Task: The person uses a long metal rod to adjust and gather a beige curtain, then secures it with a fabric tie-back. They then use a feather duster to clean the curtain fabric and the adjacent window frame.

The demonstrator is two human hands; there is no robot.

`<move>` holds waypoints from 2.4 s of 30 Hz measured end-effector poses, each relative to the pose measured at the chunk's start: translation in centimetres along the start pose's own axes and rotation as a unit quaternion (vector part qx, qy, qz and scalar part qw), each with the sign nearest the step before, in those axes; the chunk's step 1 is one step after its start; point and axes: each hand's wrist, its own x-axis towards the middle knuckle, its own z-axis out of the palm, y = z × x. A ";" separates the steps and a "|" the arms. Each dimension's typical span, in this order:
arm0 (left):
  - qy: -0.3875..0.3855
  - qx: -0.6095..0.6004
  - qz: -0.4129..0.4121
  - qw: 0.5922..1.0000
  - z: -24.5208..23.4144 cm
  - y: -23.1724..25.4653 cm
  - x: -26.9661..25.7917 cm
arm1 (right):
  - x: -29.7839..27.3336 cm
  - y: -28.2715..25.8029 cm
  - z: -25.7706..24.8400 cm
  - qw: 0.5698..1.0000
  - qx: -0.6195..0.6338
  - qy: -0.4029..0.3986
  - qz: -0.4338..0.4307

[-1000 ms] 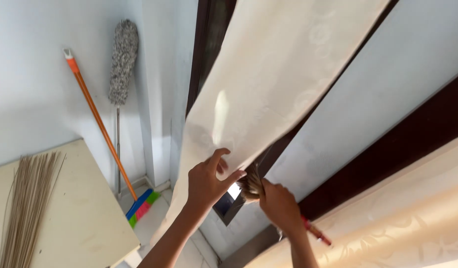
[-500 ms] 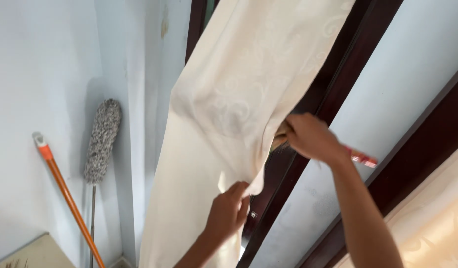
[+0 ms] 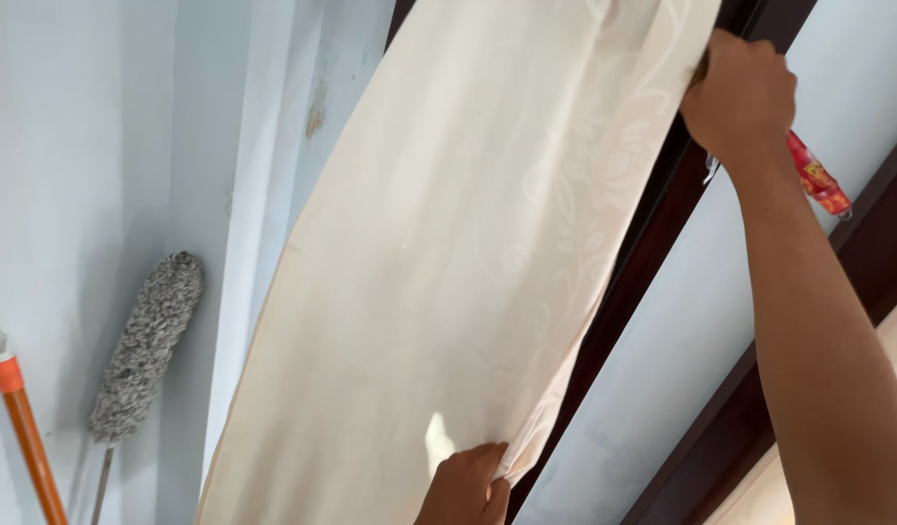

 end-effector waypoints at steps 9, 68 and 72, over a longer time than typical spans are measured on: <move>0.068 0.062 0.002 0.996 1.5 -2.8 1.6 | 0.6 -1.2 -2.1 0.954 -0.010 -0.300 0.005; 0.279 -0.063 0.094 0.954 2.1 2.5 0.8 | -35.0 -15.4 -1.6 0.827 0.370 -0.417 0.070; 0.298 -0.026 0.040 0.953 -1.4 2.3 0.8 | -37.8 -13.9 1.8 0.679 0.503 -0.424 0.325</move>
